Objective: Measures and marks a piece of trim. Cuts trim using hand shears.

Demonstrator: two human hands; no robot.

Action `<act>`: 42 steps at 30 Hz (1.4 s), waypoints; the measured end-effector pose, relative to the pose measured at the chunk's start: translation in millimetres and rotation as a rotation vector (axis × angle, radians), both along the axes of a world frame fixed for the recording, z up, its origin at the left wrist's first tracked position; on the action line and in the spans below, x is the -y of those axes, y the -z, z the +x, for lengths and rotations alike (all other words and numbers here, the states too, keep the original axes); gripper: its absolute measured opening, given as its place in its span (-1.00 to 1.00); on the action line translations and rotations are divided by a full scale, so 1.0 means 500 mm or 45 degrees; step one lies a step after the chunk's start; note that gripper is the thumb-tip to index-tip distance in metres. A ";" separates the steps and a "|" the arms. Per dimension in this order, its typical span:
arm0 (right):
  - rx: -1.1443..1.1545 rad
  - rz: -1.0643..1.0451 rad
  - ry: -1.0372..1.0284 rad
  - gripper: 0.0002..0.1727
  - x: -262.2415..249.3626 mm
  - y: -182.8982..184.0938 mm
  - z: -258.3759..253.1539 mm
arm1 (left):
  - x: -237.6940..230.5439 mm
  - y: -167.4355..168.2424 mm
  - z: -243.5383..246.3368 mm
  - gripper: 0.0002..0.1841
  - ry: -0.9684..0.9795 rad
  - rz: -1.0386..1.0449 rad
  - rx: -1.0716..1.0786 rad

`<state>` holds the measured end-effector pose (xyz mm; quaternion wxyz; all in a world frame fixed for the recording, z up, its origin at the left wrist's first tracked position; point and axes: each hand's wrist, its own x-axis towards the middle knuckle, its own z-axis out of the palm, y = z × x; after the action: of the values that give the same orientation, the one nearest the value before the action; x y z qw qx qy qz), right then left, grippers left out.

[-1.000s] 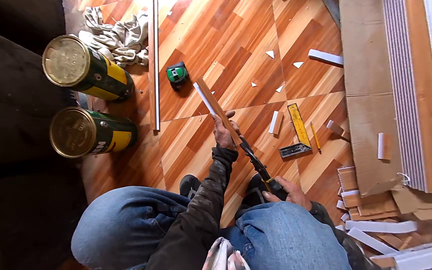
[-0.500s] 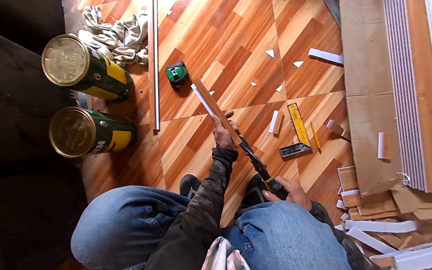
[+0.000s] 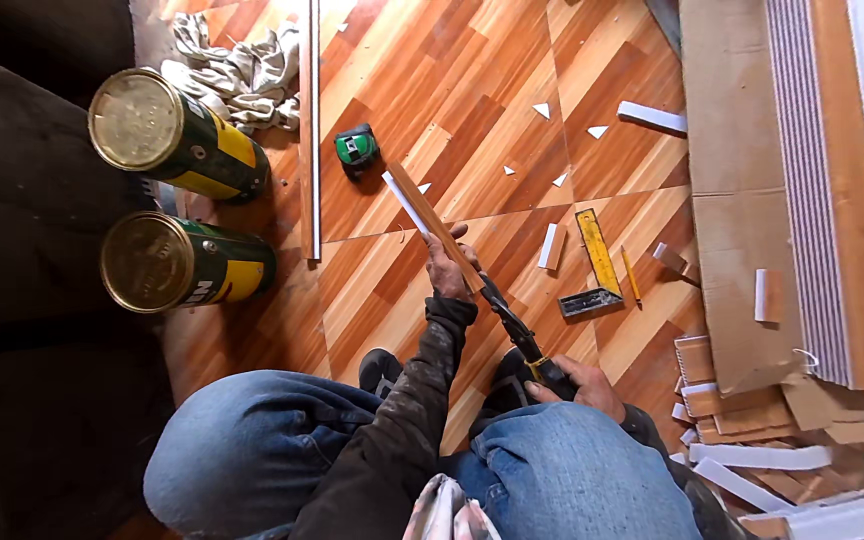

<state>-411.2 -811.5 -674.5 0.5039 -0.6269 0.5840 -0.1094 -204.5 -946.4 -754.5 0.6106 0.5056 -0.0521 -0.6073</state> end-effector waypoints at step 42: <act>0.363 0.372 0.082 -0.64 0.008 0.017 0.030 | 0.021 -0.078 -0.038 -0.28 -0.724 0.246 -0.043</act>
<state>-396.3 -815.3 -683.2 0.6633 -0.5063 0.5362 -0.1271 -223.3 -956.8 -715.4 0.7060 0.5453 0.1596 -0.4226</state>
